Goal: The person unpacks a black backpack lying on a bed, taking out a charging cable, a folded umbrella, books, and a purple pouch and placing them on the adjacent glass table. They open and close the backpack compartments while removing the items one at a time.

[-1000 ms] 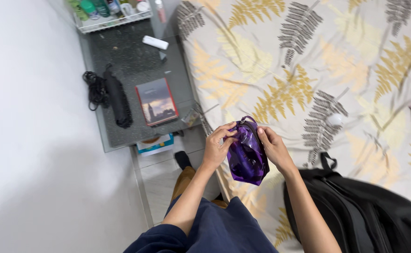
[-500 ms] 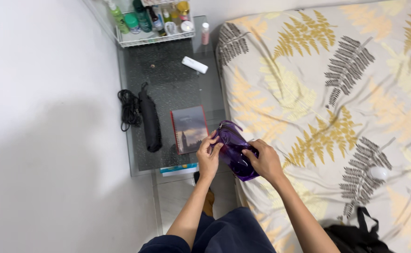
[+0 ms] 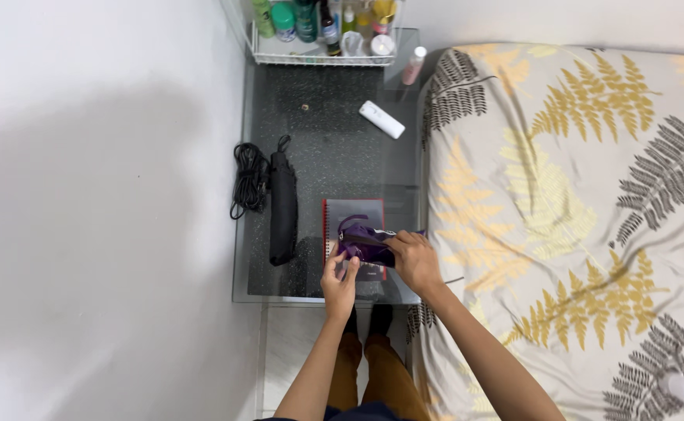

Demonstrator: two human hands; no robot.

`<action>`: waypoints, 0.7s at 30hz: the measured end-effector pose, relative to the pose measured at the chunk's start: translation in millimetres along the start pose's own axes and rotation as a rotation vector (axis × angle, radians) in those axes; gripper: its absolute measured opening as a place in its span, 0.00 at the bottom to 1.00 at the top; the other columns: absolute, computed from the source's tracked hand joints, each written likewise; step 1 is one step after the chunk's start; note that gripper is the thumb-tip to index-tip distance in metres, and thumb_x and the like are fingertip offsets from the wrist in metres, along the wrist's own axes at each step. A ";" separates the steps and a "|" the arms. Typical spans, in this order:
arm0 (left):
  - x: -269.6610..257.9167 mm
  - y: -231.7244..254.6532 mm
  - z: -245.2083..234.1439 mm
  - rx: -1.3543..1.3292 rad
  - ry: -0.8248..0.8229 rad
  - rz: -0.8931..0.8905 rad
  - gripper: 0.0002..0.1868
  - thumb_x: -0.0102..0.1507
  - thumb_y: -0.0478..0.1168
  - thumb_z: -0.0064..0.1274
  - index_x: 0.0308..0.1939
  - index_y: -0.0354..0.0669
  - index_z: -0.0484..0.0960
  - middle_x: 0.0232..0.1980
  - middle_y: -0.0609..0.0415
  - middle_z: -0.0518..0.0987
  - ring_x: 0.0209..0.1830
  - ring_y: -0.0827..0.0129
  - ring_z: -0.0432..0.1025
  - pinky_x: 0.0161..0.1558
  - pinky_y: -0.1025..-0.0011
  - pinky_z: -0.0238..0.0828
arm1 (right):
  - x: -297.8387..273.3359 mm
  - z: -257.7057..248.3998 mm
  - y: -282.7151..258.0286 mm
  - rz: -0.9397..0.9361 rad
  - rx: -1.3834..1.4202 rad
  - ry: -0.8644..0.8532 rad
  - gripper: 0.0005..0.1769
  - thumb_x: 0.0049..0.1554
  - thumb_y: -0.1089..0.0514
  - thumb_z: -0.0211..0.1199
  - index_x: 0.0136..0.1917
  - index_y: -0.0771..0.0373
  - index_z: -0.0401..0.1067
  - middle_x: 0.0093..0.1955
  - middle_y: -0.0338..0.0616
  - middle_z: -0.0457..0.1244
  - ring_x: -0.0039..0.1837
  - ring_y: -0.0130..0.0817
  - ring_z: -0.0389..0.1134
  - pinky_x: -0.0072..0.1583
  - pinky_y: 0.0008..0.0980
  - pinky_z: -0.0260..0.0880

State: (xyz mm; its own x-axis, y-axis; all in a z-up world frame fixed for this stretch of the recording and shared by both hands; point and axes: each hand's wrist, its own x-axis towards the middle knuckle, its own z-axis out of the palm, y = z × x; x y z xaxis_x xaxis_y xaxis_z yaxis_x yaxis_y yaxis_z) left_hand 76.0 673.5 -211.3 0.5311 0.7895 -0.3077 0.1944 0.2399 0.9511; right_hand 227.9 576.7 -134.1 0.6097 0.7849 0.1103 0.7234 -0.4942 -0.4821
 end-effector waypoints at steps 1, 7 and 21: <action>6.2 -8.9 1.0 -0.027 0.040 -0.017 0.26 0.64 0.51 0.57 0.55 0.31 0.77 0.77 0.45 0.66 0.73 0.58 0.66 0.68 0.61 0.66 | 8.3 10.6 4.4 -0.046 -0.009 -0.009 0.09 0.52 0.64 0.63 0.47 0.60 0.80 0.44 0.42 0.68 0.51 0.44 0.69 0.57 0.42 0.68; 41.6 -72.6 -6.7 -0.096 0.094 -0.090 0.25 0.66 0.47 0.57 0.58 0.29 0.76 0.77 0.43 0.65 0.74 0.59 0.65 0.68 0.66 0.63 | 39.1 71.8 31.6 -0.239 -0.119 -0.124 0.15 0.51 0.68 0.60 0.49 0.60 0.80 0.47 0.40 0.69 0.54 0.41 0.70 0.64 0.41 0.66; 51.9 -89.0 6.5 0.067 0.279 -0.174 0.21 0.63 0.45 0.60 0.57 0.36 0.81 0.69 0.48 0.76 0.64 0.65 0.73 0.56 0.65 0.72 | 54.4 127.0 -4.5 -0.158 -0.060 -0.170 0.24 0.57 0.48 0.63 0.64 0.60 0.74 0.66 0.45 0.64 0.69 0.43 0.62 0.75 0.57 0.50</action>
State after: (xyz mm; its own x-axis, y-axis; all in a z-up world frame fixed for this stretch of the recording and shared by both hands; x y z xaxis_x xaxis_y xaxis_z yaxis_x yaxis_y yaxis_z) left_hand 91.6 689.4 -312.1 0.2412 0.8663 -0.4375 0.3206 0.3544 0.8784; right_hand 216.6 669.1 -236.3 0.4280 0.9033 0.0297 0.8264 -0.3779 -0.4174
